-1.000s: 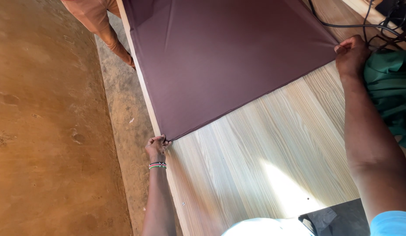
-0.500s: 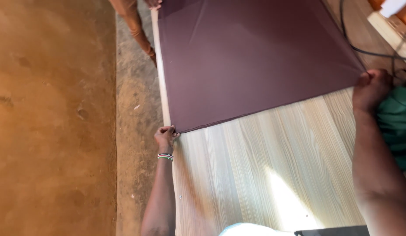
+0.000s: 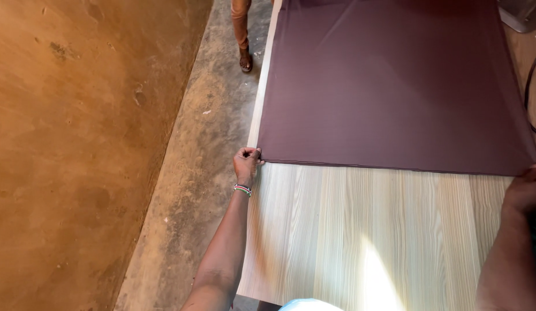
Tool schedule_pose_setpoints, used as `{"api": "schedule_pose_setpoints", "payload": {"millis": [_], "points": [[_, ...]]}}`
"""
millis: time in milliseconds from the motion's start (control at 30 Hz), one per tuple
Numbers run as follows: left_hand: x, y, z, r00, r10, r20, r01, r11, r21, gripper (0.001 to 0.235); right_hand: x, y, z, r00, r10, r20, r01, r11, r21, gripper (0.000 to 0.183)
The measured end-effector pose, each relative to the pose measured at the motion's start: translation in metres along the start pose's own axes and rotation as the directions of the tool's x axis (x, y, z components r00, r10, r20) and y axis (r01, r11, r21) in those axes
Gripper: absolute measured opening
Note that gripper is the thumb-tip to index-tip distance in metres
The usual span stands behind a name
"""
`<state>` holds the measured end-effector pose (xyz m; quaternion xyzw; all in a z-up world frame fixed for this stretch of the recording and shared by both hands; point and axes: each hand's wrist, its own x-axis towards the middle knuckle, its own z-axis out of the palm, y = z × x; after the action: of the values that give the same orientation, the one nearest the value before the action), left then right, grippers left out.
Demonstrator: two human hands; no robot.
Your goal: Laying out and smoothing a large piece of brown fabric on a cutting table
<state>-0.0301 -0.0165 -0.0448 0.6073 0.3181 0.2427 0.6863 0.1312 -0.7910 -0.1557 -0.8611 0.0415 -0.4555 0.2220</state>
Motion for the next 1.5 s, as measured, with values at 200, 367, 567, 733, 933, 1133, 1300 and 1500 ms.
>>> {"api": "schedule_pose_setpoints", "payload": {"millis": [200,367,567,733,933,1133,1300,1500], "points": [[-0.001,-0.003,0.001,0.998,0.045,0.037,-0.045,0.999,0.01,0.016,0.023,-0.064,-0.048,0.999,0.038,0.01,-0.038,0.998,-0.045,0.012],[-0.021,0.026,0.006,1.0,-0.003,0.0,0.003,0.994,0.109,0.014,0.037,-0.1,-0.073,0.999,0.031,0.028,-0.03,0.998,-0.052,0.017],[0.001,-0.01,0.001,0.998,0.059,0.013,-0.059,0.996,0.059,0.014,0.006,0.01,0.012,0.972,0.221,0.074,-0.232,0.889,0.395,0.03],[-0.007,0.002,0.002,0.999,0.027,-0.019,-0.026,0.998,0.05,0.015,-0.001,0.004,-0.002,0.998,0.056,0.02,-0.057,0.997,0.046,0.013],[-0.016,0.015,0.004,1.0,0.024,-0.015,-0.023,0.997,0.074,0.014,-0.004,0.006,-0.001,0.999,0.05,0.012,-0.049,0.999,-0.011,0.019],[-0.015,0.013,0.003,0.999,0.029,-0.014,-0.028,0.997,0.075,0.014,0.001,-0.005,-0.004,0.992,0.12,0.026,-0.122,0.987,0.106,0.02],[-0.017,0.018,0.005,0.999,0.033,-0.011,-0.032,0.997,0.074,0.014,-0.004,0.01,0.003,0.997,0.078,0.008,-0.077,0.996,-0.054,0.022],[-0.016,0.014,0.005,0.999,0.038,-0.015,-0.037,0.997,0.065,0.014,-0.005,0.009,-0.001,1.0,0.013,-0.002,-0.013,1.0,-0.027,0.021]]}}
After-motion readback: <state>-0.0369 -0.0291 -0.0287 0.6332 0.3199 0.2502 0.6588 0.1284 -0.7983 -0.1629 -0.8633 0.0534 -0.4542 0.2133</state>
